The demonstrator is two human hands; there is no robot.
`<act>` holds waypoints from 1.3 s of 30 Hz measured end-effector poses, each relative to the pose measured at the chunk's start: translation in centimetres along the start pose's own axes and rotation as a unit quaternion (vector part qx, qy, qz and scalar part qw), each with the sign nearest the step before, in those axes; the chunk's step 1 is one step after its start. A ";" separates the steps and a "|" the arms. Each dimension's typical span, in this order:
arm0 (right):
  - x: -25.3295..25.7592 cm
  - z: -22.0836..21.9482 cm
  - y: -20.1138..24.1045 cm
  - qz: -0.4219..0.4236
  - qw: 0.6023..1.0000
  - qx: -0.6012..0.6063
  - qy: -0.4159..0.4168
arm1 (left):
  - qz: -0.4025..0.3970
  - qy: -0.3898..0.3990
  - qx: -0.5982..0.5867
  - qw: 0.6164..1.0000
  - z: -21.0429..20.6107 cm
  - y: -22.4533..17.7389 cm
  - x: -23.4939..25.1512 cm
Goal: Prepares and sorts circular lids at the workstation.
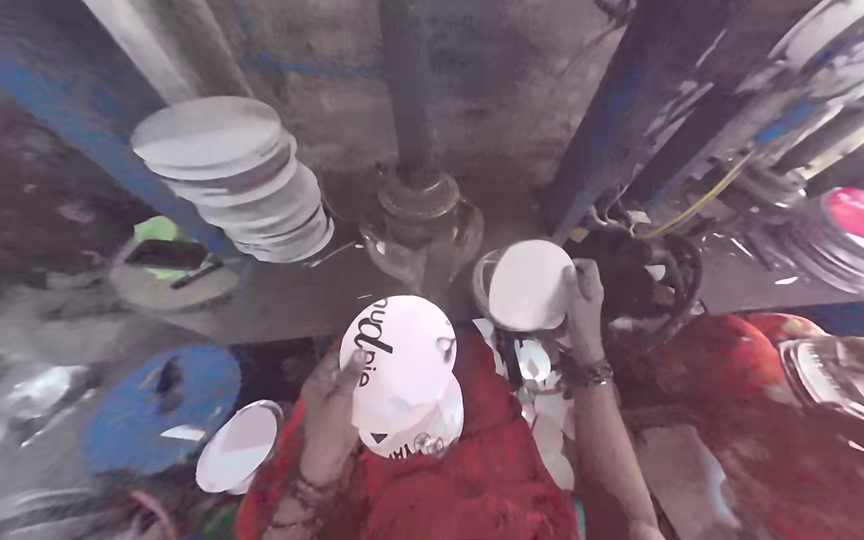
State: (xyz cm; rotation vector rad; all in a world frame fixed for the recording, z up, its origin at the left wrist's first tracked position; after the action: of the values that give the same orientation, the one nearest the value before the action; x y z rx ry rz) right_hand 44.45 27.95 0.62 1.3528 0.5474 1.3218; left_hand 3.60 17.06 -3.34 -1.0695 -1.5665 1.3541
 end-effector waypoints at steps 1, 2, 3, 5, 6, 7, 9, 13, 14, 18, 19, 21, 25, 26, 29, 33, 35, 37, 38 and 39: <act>0.2 0.5 -0.6 0.000 1.000 0.003 -0.005 | -0.002 0.002 -0.016 1.000 0.1 0.0 0.1; 0.3 0.9 -0.9 -0.004 0.999 -0.047 -0.008 | -0.006 0.008 -0.029 1.000 0.1 0.1 0.2; 0.4 1.0 -1.0 -0.015 0.992 -0.123 -0.001 | -0.007 0.013 -0.038 0.999 0.1 0.2 0.2; 0.7 -0.3 -1.5 -0.049 0.965 -0.252 0.058 | 0.004 0.015 -0.045 0.999 0.0 0.5 0.1; 0.8 -1.3 -2.2 -0.076 0.944 -0.305 0.103 | 0.016 0.009 -0.043 0.999 -0.1 0.6 0.0; 0.9 -2.1 -2.8 -0.100 0.923 -0.347 0.133 | 0.026 0.003 -0.040 0.999 -0.3 0.6 -0.2; 1.0 -2.4 -2.1 -0.084 0.920 -0.369 0.103 | 0.022 0.005 -0.034 0.999 -0.4 0.4 -0.3; 0.6 -1.1 0.4 0.002 0.977 -0.210 -0.019 | -0.017 0.016 -0.048 0.999 -0.1 0.1 -0.2; 0.3 -0.8 0.1 0.016 0.989 -0.141 -0.032 | -0.020 0.018 -0.048 0.998 -0.1 0.1 -0.1; -0.8 -0.5 -0.7 0.019 0.999 0.018 -0.047 | 0.009 0.007 -0.032 0.999 -0.1 1.0 -0.1; -1.1 -0.6 -0.6 0.012 0.998 0.044 -0.045 | 0.012 0.002 -0.030 0.999 -0.1 1.1 -0.2; -1.6 -1.0 -0.1 0.013 0.995 0.090 -0.035 | 0.010 0.001 -0.022 1.000 -0.2 1.3 -0.3; -2.6 -2.3 1.6 0.038 0.991 0.125 0.005 | 0.008 0.021 -0.014 1.000 -0.7 1.4 -0.3; -3.2 -3.1 2.3 0.047 0.992 0.114 0.032 | 0.017 0.026 -0.008 0.999 -1.0 1.4 -0.4; -6.0 -7.1 5.8 0.122 0.980 0.039 0.154 | 0.053 0.073 0.045 0.995 -2.6 1.0 -1.2; -8.0 -10.3 7.8 0.184 0.948 -0.097 0.240 | 0.025 0.126 0.115 0.985 -4.4 0.1 -2.4; -5.1 -7.7 5.7 0.097 0.957 -0.213 0.174 | 0.025 0.083 0.107 0.990 -3.4 0.2 -2.0; -1.8 -4.6 1.3 -0.045 0.926 -0.348 0.143 | 0.029 0.042 0.072 0.996 -2.0 0.6 -1.4; -0.5 -3.4 -0.8 -0.097 0.905 -0.388 0.147 | 0.022 0.031 0.049 0.998 -1.6 0.8 -1.1; 0.2 -2.6 -2.3 -0.134 0.893 -0.404 0.148 | 0.015 0.025 0.033 0.999 -1.3 1.0 -0.9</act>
State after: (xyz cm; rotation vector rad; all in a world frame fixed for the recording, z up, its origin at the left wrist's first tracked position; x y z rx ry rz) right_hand 42.99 29.72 -1.93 0.3771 0.3034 1.3112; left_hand 5.19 16.66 -4.17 -1.0819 -1.4639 1.3796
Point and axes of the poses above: each hand's wrist, its own x-axis towards the middle knuckle, its own z-axis out of the back of the hand, y = z × x, the point moved 10 cm from there along x, towards the middle knuckle, and after that the axes turned 5 degrees about y, right-handed, at the moved point
